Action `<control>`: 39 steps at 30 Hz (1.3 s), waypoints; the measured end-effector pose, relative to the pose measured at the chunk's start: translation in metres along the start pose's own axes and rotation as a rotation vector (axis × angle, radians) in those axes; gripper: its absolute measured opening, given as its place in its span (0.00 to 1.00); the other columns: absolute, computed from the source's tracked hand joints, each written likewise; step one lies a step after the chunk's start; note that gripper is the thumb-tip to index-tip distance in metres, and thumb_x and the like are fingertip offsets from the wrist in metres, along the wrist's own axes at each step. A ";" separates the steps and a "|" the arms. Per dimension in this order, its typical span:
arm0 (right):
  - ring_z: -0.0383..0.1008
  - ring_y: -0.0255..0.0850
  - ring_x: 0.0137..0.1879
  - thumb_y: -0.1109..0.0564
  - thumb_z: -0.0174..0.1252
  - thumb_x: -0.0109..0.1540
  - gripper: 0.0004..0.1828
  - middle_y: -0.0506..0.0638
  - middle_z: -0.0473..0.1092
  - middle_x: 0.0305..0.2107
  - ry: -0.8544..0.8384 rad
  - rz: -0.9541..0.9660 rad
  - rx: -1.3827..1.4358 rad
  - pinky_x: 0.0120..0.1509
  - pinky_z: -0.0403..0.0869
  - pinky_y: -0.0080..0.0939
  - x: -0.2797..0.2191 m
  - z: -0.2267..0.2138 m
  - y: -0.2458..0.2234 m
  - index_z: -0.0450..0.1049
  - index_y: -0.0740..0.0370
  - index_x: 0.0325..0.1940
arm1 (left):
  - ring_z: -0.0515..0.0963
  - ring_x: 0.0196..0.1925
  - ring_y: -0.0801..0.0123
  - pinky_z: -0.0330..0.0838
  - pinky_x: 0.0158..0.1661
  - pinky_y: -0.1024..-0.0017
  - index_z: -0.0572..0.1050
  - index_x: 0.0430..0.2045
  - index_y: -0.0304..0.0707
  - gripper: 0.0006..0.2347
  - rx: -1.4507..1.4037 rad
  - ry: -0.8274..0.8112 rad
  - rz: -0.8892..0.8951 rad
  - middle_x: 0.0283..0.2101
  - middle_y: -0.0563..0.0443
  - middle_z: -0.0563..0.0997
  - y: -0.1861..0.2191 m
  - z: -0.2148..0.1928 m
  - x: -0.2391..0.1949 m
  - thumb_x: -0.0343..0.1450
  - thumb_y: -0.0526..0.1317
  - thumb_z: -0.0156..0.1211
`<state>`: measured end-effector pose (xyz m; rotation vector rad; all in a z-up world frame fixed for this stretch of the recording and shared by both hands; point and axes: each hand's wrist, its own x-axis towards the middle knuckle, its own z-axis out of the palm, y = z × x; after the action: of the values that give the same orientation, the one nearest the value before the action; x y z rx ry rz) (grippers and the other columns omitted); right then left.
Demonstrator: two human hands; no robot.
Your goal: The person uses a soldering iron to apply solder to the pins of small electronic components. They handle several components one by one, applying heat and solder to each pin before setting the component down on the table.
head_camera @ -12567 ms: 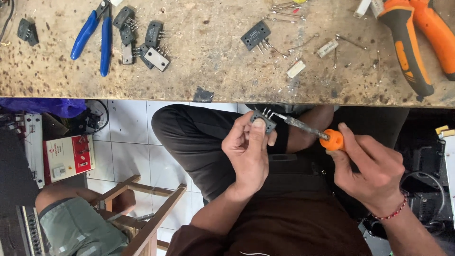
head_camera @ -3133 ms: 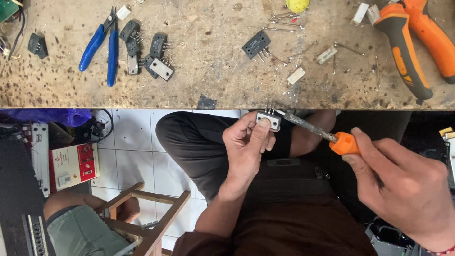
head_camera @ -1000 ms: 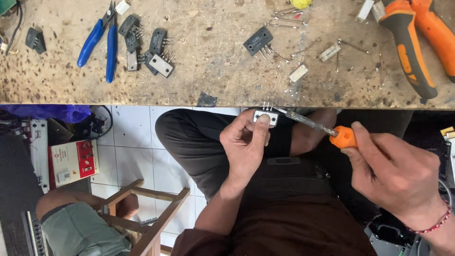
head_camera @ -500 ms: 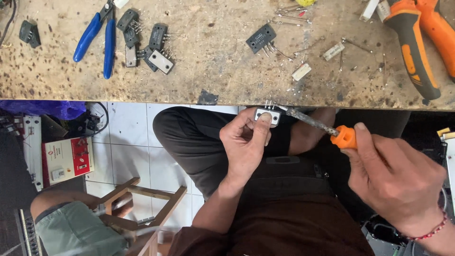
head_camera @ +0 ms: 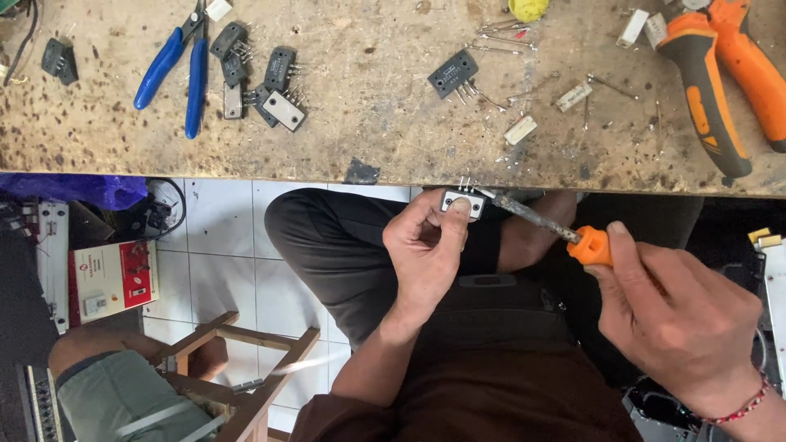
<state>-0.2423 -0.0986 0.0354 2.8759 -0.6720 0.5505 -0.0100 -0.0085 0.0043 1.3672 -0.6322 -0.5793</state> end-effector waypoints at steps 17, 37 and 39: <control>0.67 0.37 0.27 0.48 0.68 0.75 0.14 0.42 0.74 0.33 -0.068 0.046 -0.196 0.31 0.62 0.35 0.013 -0.028 -0.020 0.85 0.59 0.58 | 0.62 0.18 0.69 0.58 0.19 0.74 0.74 0.33 0.19 0.02 0.728 0.039 0.653 0.24 0.46 0.68 0.014 0.009 0.002 0.72 0.25 0.59; 0.74 0.39 0.33 0.53 0.71 0.71 0.18 0.47 0.75 0.34 -0.024 0.105 0.029 0.36 0.73 0.37 0.006 -0.011 -0.005 0.85 0.69 0.58 | 0.62 0.18 0.82 0.56 0.21 0.78 0.66 0.17 0.39 0.14 0.137 -0.067 0.030 0.15 0.59 0.64 0.016 -0.004 0.007 0.75 0.39 0.58; 0.74 0.39 0.33 0.52 0.70 0.71 0.18 0.48 0.75 0.33 -0.016 0.073 0.049 0.35 0.73 0.38 0.008 -0.011 -0.006 0.85 0.69 0.58 | 0.64 0.18 0.82 0.58 0.22 0.79 0.70 0.19 0.39 0.13 0.136 -0.076 0.024 0.15 0.59 0.67 0.017 -0.005 0.006 0.75 0.41 0.58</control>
<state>-0.2369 -0.0941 0.0484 2.9138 -0.7799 0.5624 -0.0020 -0.0078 0.0211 1.4676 -0.7599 -0.5792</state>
